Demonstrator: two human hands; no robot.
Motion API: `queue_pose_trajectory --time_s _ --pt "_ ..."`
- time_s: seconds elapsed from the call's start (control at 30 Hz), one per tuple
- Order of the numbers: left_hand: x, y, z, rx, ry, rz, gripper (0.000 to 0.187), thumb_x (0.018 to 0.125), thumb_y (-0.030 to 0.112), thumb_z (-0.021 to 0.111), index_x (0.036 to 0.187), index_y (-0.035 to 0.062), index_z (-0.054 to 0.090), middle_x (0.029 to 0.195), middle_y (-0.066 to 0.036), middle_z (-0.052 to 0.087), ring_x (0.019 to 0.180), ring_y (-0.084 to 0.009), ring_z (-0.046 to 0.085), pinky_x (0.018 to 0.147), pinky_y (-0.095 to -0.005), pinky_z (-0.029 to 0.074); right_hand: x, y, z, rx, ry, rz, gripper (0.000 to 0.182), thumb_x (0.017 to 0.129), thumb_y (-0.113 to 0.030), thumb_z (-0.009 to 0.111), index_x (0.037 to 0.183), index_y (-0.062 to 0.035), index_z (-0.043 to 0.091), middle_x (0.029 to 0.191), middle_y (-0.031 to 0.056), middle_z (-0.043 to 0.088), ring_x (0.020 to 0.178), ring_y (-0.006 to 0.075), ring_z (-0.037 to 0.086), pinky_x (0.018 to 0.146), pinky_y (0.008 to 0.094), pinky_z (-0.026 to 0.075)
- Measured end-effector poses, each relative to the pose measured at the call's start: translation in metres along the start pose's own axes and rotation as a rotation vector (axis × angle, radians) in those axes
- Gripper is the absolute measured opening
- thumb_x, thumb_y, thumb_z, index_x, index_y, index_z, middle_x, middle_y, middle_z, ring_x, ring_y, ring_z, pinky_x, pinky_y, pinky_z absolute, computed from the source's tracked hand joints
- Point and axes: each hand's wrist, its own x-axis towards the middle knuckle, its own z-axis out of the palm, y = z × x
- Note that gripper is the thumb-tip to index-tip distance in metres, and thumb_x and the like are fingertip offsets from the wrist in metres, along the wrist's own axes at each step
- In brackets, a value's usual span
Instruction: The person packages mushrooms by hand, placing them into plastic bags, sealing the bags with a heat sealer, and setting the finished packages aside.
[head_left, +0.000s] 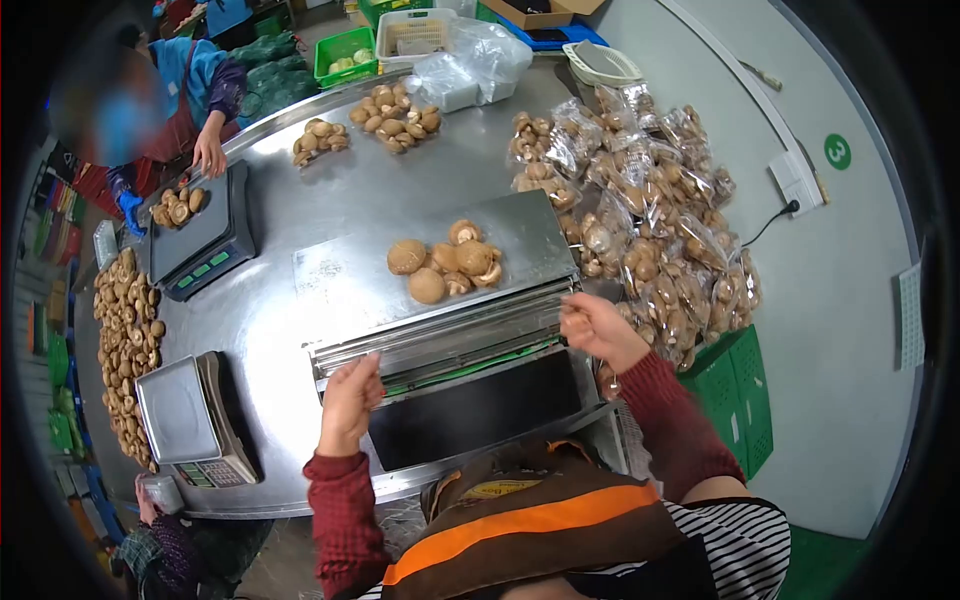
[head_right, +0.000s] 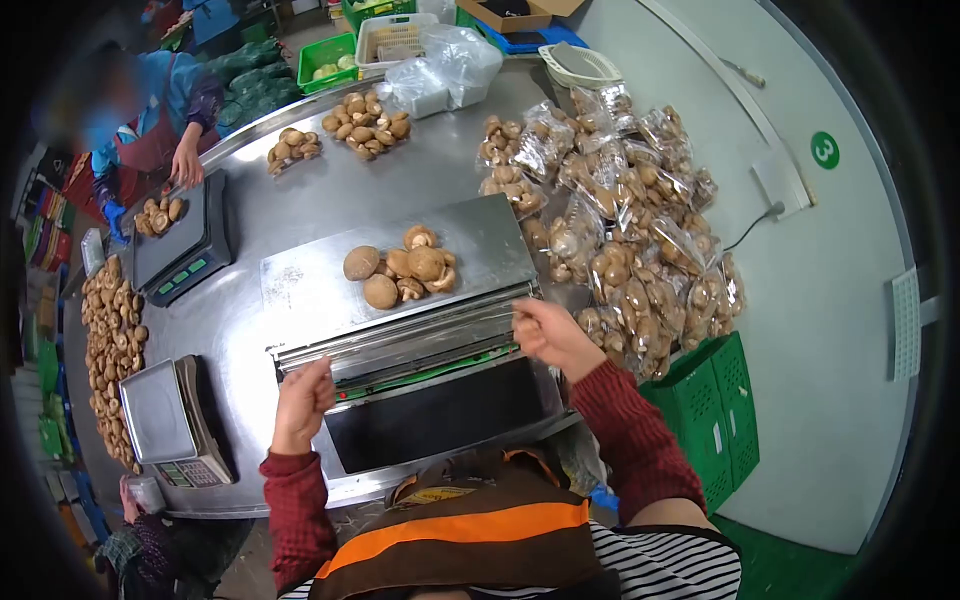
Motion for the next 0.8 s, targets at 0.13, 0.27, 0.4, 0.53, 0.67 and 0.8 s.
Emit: queue_pose_trajectory --time_s 0.13,0.27,0.4,0.53,0.67,0.8 --pt "-0.031 0.065 0.018 -0.288 -0.324 0.085 0.037 0.103 0.026 0.038 0.067 0.0149 0.037 0.052 0.004 0.031 0.044 -0.009 0.026 0.04 -0.0235 0.022 -0.02 -0.048 0.04 0.051 -0.489 -0.289 0.035 0.099 -0.025 0.042 0.066 -0.013 0.037 0.053 -0.0042 0.031 0.042 0.0082 0.027 0.037 0.0232 0.023" --pt "0.028 0.132 0.053 -0.169 -0.097 0.758 0.044 0.103 0.028 0.038 0.1 -0.0069 0.065 0.098 -0.02 0.07 0.09 -0.025 0.066 0.084 -0.0352 0.051 0.021 -0.128 0.115 0.206 -0.152 -0.704 0.033 0.1 -0.027 0.042 0.09 -0.0025 0.062 0.081 0.0128 0.064 0.064 0.018 0.06 0.058 0.0239 0.048" --pt "0.148 0.092 0.044 0.85 0.157 0.775 0.044 0.103 0.027 0.036 0.122 -0.0036 0.062 0.12 -0.02 0.065 0.114 -0.0282 0.06 0.102 -0.0375 0.042 0.149 -0.114 0.08 -0.327 -0.116 -0.566 0.033 0.1 -0.018 0.047 0.115 0.0105 0.055 0.106 0.0152 0.067 0.101 0.0215 0.065 0.088 0.0321 0.053" --pt "0.143 0.053 0.034 1.194 -0.109 0.903 0.064 0.088 0.044 0.062 0.129 -0.004 0.049 0.138 -0.026 0.048 0.134 -0.0411 0.039 0.114 -0.0432 0.027 0.149 -0.089 0.064 -0.328 -0.142 -0.461 0.032 0.101 -0.018 0.048 0.119 0.0077 0.053 0.109 0.0133 0.066 0.099 0.0202 0.065 0.086 0.031 0.054" --pt "0.104 0.067 0.057 1.36 -0.094 1.063 0.089 0.066 0.051 0.082 0.128 -0.0025 0.047 0.127 -0.026 0.055 0.127 -0.0419 0.045 0.109 -0.0445 0.033 0.137 -0.092 0.073 -0.709 -0.092 -0.464 0.038 0.099 -0.033 0.054 0.118 0.0007 0.055 0.101 0.0091 0.063 0.085 0.0157 0.065 0.075 0.025 0.054" --pt "0.112 0.048 0.043 1.142 -0.151 0.946 0.106 0.046 0.046 0.094 0.128 -0.0017 0.047 0.107 -0.022 0.063 0.098 -0.0386 0.063 0.086 -0.0424 0.051 0.132 -0.113 0.078 -1.256 -0.118 -0.157 0.066 0.092 -0.062 0.049 0.096 0.0004 0.068 0.077 0.009 0.061 0.074 0.0142 0.057 0.067 0.0313 0.048"
